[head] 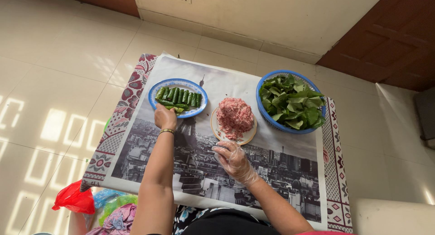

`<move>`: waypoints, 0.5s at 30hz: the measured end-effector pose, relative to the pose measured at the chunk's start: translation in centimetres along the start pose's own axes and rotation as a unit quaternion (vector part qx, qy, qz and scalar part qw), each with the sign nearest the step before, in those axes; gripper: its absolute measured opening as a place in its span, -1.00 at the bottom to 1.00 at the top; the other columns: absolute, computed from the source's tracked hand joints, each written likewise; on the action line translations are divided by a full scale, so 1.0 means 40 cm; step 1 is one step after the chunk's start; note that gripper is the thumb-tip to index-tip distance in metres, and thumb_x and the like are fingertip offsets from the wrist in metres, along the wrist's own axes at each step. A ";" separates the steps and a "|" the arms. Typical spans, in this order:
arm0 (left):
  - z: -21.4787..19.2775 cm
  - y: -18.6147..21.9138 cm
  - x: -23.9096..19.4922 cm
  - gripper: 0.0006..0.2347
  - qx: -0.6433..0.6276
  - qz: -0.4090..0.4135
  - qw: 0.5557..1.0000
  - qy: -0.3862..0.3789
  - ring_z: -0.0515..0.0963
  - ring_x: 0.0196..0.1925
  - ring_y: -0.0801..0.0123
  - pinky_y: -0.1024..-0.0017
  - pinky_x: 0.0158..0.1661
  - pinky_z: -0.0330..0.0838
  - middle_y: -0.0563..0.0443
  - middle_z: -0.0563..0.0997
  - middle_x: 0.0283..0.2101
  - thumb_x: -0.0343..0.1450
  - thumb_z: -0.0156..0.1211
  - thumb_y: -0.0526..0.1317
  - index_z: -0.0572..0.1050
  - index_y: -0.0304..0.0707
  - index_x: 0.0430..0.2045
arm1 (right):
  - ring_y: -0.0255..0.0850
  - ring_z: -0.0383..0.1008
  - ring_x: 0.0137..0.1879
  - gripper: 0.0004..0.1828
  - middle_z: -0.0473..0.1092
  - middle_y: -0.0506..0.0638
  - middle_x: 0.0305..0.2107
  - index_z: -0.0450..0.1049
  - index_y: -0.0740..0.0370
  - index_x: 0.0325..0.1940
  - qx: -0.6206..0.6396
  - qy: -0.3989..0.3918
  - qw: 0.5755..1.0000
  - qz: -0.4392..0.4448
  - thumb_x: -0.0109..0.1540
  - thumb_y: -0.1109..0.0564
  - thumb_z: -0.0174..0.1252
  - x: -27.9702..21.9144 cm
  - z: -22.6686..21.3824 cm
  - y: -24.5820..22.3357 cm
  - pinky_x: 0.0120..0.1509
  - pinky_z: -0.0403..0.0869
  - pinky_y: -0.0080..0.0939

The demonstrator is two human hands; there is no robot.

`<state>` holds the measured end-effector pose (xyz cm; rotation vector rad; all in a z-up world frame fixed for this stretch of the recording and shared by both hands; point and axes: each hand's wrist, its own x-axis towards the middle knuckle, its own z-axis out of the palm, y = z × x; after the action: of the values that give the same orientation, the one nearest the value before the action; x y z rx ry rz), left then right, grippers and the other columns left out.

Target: The person prepares rolls by placing portions of meat filling onto individual leaves and rolling them up by hand, then placing each completed roll onto a plate.

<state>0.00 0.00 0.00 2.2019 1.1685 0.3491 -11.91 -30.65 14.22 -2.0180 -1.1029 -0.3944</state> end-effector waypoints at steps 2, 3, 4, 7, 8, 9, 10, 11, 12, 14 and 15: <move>-0.004 -0.005 -0.019 -0.63 0.015 0.037 0.999 0.009 0.62 -0.07 -0.12 0.04 -0.13 0.52 -0.23 0.57 -0.07 0.35 0.42 -0.13 0.41 -0.32 -0.11 | 0.01 0.52 0.04 -0.69 0.47 0.08 -0.09 0.53 0.19 -0.02 -0.002 0.000 1.000 0.002 0.15 0.30 0.32 -0.004 -0.003 0.000 0.17 0.52 -0.02; -0.003 -0.008 -0.025 -0.64 0.029 0.075 0.997 0.017 0.61 -0.07 -0.11 0.05 -0.13 0.52 -0.19 0.52 -0.02 0.37 0.40 -0.13 0.39 -0.28 -0.09 | 0.01 0.52 0.05 -0.69 0.47 0.08 -0.09 0.53 0.19 -0.03 -0.006 0.000 1.000 0.004 0.15 0.31 0.31 -0.004 -0.006 0.001 0.18 0.51 -0.01; -0.001 -0.014 -0.030 -0.64 0.029 0.076 0.997 0.018 0.61 -0.07 -0.11 0.05 -0.13 0.52 -0.19 0.52 -0.02 0.37 0.40 -0.13 0.39 -0.28 -0.09 | 0.01 0.52 0.05 -0.69 0.47 0.08 -0.09 0.53 0.19 -0.03 -0.006 0.001 1.000 0.004 0.15 0.31 0.31 -0.004 -0.007 0.002 0.18 0.51 -0.01; 0.007 -0.038 -0.040 -0.62 0.011 0.151 0.983 0.103 0.55 -0.03 -0.06 0.08 -0.12 0.48 -0.17 0.47 -0.06 0.29 0.43 -0.16 0.42 -0.32 -0.13 | 0.02 0.52 0.04 -0.69 0.47 0.09 -0.10 0.53 0.21 -0.04 0.004 -0.003 1.000 0.010 0.13 0.32 0.31 -0.008 -0.008 0.003 0.16 0.50 -0.02; 0.010 -0.046 -0.040 -0.73 0.054 0.213 0.968 0.118 0.53 -0.03 0.02 0.13 -0.07 0.45 -0.09 0.50 -0.10 0.31 0.41 -0.17 0.47 -0.24 -0.25 | 0.02 0.52 0.04 -0.70 0.47 0.08 -0.11 0.52 0.21 -0.05 0.005 -0.002 1.000 0.009 0.14 0.32 0.31 -0.011 -0.008 0.003 0.16 0.50 -0.02; 0.012 -0.051 -0.039 -0.83 0.097 0.274 0.948 0.133 0.51 -0.04 0.11 0.18 -0.01 0.41 -0.02 0.53 -0.14 0.33 0.40 -0.17 0.51 -0.16 -0.37 | 0.01 0.52 0.04 -0.70 0.46 0.08 -0.11 0.52 0.21 -0.05 0.006 0.000 1.000 0.008 0.14 0.32 0.30 -0.011 -0.007 0.005 0.17 0.51 -0.02; 0.015 -0.057 -0.041 -0.83 0.096 0.273 0.948 0.134 0.51 -0.04 0.11 0.18 -0.01 0.41 -0.02 0.53 -0.14 0.33 0.40 -0.17 0.51 -0.16 -0.37 | 0.01 0.52 0.04 -0.70 0.46 0.08 -0.11 0.52 0.21 -0.05 0.006 0.000 1.000 0.008 0.14 0.32 0.30 -0.012 -0.006 0.007 0.17 0.51 -0.02; 0.017 -0.062 -0.042 -0.85 0.089 0.320 0.934 0.129 0.50 -0.06 0.12 0.18 -0.02 0.39 0.01 0.53 -0.20 0.32 0.39 -0.16 0.53 -0.15 -0.42 | 0.01 0.52 0.04 -0.70 0.47 0.08 -0.12 0.52 0.21 -0.05 0.007 0.002 1.000 0.008 0.14 0.33 0.30 -0.014 -0.005 0.008 0.16 0.50 -0.02; 0.020 -0.066 -0.041 -0.86 0.082 0.366 0.919 0.123 0.49 -0.08 0.13 0.18 -0.03 0.36 0.03 0.53 -0.26 0.31 0.38 -0.15 0.54 -0.14 -0.47 | 0.01 0.52 0.03 -0.70 0.47 0.07 -0.12 0.52 0.21 -0.06 0.008 0.004 1.000 0.008 0.13 0.33 0.30 -0.014 -0.004 0.010 0.16 0.50 -0.02; 0.029 -0.076 -0.037 -0.88 0.067 0.384 0.913 0.125 0.50 -0.09 0.13 0.18 -0.01 0.37 0.03 0.54 -0.27 0.31 0.36 -0.16 0.54 -0.12 -0.48 | 0.00 0.52 0.03 -0.71 0.47 0.07 -0.12 0.52 0.21 -0.06 0.009 0.001 1.000 0.010 0.14 0.33 0.30 -0.018 -0.002 0.011 0.15 0.50 -0.03; 0.035 -0.080 -0.033 -0.90 0.051 0.401 0.906 0.126 0.51 -0.09 0.13 0.18 0.01 0.37 0.03 0.54 -0.29 0.31 0.35 -0.17 0.55 -0.11 -0.49 | -0.01 0.52 0.03 -0.71 0.47 0.07 -0.13 0.52 0.21 -0.06 0.009 -0.002 1.000 0.011 0.15 0.32 0.31 -0.019 -0.002 0.011 0.13 0.51 -0.04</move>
<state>-2.17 -0.29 -3.02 2.7078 0.3256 0.9468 -11.95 -31.29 13.62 -2.0147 -1.0818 -0.3686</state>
